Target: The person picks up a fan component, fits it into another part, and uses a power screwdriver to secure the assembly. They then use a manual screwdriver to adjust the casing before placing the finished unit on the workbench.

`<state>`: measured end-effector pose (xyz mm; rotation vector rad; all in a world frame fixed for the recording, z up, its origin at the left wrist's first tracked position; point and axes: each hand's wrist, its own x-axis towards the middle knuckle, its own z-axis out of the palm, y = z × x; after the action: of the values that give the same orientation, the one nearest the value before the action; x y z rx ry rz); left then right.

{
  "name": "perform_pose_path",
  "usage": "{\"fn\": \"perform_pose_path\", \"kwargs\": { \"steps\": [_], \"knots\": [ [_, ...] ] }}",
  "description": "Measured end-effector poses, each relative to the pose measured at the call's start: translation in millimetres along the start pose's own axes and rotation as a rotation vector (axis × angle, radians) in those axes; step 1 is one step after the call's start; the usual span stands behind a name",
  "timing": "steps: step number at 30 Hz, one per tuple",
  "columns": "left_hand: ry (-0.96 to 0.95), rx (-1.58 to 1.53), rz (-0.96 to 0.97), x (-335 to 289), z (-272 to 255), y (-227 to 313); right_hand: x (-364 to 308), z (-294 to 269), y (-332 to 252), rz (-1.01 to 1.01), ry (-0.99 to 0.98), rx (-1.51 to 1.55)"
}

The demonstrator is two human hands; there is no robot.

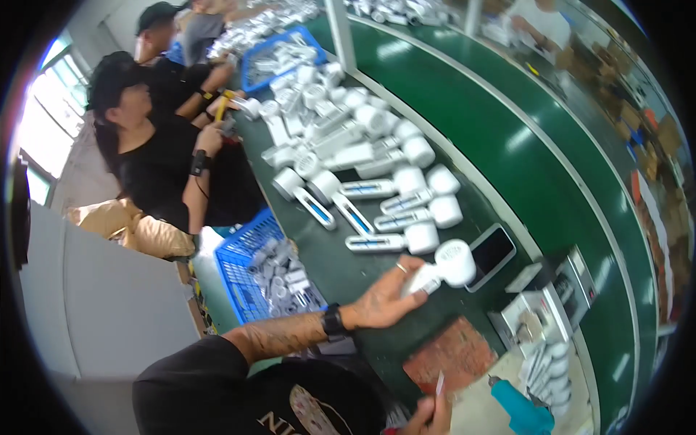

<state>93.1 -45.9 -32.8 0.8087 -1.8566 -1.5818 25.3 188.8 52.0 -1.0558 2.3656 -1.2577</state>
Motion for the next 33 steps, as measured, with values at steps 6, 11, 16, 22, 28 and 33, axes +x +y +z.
{"fn": "perform_pose_path", "kwargs": {
  "steps": [6, 11, 16, 22, 28, 33],
  "knots": [
    [0.039, -0.01, -0.004, -3.1, -16.9, 1.3, 63.9, 31.6, -3.8, -0.268, -0.114, -0.077],
    [-0.02, 0.047, -0.021, 0.4, -2.8, 5.1, 71.6, 38.0, 3.9, -0.297, -0.049, -0.123],
    [0.026, 0.048, 0.011, -2.9, -0.2, 6.3, 73.1, 41.0, 6.6, -0.364, -0.005, -0.175],
    [0.011, 0.132, 0.009, -2.1, -2.5, 16.9, 74.5, 38.5, 5.0, -0.383, -0.016, -0.229],
    [0.033, 0.137, 0.039, -1.6, -0.4, 18.0, 76.1, 32.0, 4.0, -0.421, -0.025, -0.273],
    [0.027, 0.208, 0.01, -1.2, -1.4, 15.5, 76.3, 32.0, -4.9, -0.352, -0.042, -0.272]
  ]
}}
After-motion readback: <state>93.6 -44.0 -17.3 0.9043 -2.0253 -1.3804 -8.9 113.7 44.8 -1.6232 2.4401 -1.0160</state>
